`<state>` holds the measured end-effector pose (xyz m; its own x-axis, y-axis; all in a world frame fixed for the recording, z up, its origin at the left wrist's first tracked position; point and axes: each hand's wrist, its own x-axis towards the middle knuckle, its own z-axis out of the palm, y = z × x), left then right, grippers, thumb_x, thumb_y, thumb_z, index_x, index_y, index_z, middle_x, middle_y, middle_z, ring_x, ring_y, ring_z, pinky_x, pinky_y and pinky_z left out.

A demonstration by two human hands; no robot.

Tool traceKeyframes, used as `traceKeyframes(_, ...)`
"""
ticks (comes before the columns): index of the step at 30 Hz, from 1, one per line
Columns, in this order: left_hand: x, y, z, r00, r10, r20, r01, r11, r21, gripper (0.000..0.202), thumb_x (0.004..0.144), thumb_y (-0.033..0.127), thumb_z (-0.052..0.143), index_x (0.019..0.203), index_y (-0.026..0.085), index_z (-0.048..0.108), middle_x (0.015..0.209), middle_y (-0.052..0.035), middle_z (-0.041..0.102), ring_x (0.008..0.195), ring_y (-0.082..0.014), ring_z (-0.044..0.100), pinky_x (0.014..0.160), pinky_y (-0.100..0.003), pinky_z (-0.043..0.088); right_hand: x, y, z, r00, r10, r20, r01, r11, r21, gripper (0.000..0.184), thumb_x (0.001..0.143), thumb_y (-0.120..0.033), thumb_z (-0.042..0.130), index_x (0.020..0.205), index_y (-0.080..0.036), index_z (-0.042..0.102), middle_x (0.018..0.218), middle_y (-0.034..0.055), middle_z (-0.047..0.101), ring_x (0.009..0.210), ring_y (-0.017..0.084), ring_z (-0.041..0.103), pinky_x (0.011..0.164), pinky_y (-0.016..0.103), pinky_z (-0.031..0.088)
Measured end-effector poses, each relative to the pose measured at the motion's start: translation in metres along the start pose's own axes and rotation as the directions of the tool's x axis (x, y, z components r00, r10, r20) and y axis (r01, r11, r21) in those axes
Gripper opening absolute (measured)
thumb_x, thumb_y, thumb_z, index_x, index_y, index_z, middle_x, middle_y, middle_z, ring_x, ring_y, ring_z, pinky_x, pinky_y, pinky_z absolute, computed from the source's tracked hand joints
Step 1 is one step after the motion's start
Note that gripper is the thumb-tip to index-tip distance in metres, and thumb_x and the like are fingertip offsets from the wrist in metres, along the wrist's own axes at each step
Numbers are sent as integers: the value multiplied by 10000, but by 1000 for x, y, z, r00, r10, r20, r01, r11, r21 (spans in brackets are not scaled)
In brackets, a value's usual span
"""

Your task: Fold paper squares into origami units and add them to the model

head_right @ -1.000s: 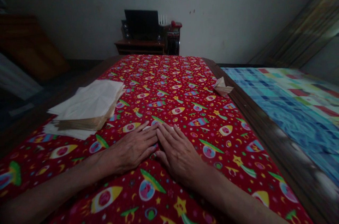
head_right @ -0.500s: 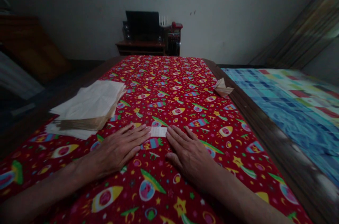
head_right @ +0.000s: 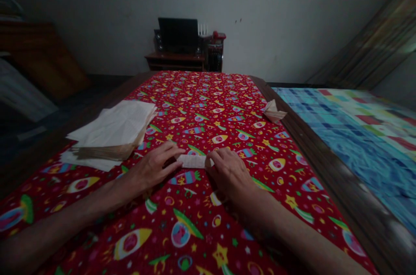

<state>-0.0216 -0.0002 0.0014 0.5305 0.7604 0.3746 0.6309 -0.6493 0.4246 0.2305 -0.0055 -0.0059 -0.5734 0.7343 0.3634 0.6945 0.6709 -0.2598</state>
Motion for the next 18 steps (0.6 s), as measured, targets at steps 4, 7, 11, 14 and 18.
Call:
traceKeyframes(4,1,1,2,996,-64,-57,61,997,-44,156,875,197,558,988,148,654,914,-57,653,837,-157,623,749,-262,498,-4,4,1,999,33,-36,-29,992,121,55,903,-229,471,910,-225,526,848,42,590,728,151,523,629,262,410)
traceKeyframes(7,-4,-2,2,992,-72,-106,64,995,-78,176,853,176,591,1003,157,681,894,-49,683,809,-151,644,725,-246,502,-9,10,0,994,43,-103,-27,988,152,90,901,-236,487,980,-214,525,842,46,608,713,152,553,610,257,425)
traceKeyframes(11,-10,-5,0,983,-68,-173,47,991,-123,198,839,178,620,1019,183,700,892,-40,707,792,-142,662,704,-224,512,-14,15,-3,993,17,-113,3,984,177,87,916,-229,478,965,-212,547,811,40,625,678,137,581,565,227,430)
traceKeyframes(14,-9,-3,-2,976,-99,-191,64,982,-180,139,799,150,662,920,175,725,851,-27,722,762,-132,672,694,-201,514,-14,13,-4,994,-21,-111,41,982,187,100,920,-212,472,886,-213,567,791,40,633,662,131,587,551,217,435)
traceKeyframes(18,-3,5,-1,975,-143,-170,103,969,-224,116,772,130,687,866,180,732,821,-12,726,735,-120,675,674,-176,504,-9,8,-1,990,-48,-134,76,974,215,97,917,-215,488,890,-206,581,823,49,651,687,133,602,574,221,456)
